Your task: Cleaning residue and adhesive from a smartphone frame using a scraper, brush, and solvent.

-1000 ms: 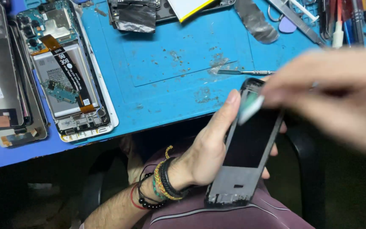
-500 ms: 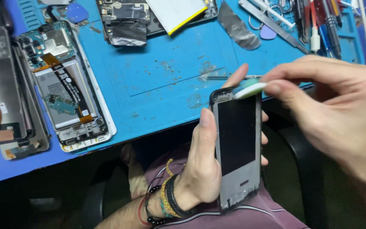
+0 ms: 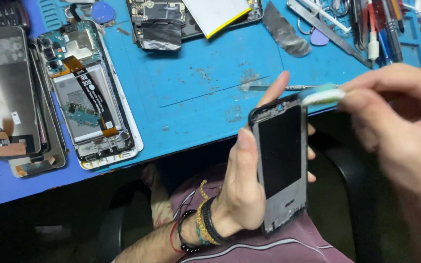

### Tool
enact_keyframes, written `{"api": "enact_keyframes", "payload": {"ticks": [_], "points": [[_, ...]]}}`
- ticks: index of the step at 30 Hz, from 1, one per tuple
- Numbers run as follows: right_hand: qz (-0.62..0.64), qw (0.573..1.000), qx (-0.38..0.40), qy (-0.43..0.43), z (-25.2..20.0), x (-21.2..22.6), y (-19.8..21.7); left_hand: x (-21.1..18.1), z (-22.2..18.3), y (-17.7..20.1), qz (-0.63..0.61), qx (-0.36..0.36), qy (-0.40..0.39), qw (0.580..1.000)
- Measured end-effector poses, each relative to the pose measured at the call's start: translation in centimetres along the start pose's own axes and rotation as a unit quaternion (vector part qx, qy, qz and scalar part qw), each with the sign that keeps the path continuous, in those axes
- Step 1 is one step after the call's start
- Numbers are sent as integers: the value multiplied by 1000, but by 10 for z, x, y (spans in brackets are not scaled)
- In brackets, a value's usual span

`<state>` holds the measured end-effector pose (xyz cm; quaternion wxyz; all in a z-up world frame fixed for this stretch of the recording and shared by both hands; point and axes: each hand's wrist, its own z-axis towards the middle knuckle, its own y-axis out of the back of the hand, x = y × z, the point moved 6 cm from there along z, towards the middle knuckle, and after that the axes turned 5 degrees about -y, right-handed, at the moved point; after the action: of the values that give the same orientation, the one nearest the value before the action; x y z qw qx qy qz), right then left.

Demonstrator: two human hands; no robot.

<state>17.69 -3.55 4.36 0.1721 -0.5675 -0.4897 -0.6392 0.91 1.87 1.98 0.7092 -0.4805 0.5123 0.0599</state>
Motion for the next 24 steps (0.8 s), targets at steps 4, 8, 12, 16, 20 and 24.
{"api": "enact_keyframes", "payload": {"ticks": [4,8,12,16,20,24], "points": [[-75,984,55,155,1,33,-18,-2,1,-8,25,8,-6,1000],[-32,999,0,4,11,-15,0,-6,2,7,13,-4,-17,1000],[-70,995,2,73,9,26,-19,13,2,3,-99,-21,-5,995],[54,996,-43,-62,25,-61,14,5,-2,15,-59,-30,-23,998],[77,997,3,-17,18,-31,3,26,2,11,-99,-5,3,995],[64,995,9,-77,19,-17,-13,26,2,9,2,-2,13,1000]]}}
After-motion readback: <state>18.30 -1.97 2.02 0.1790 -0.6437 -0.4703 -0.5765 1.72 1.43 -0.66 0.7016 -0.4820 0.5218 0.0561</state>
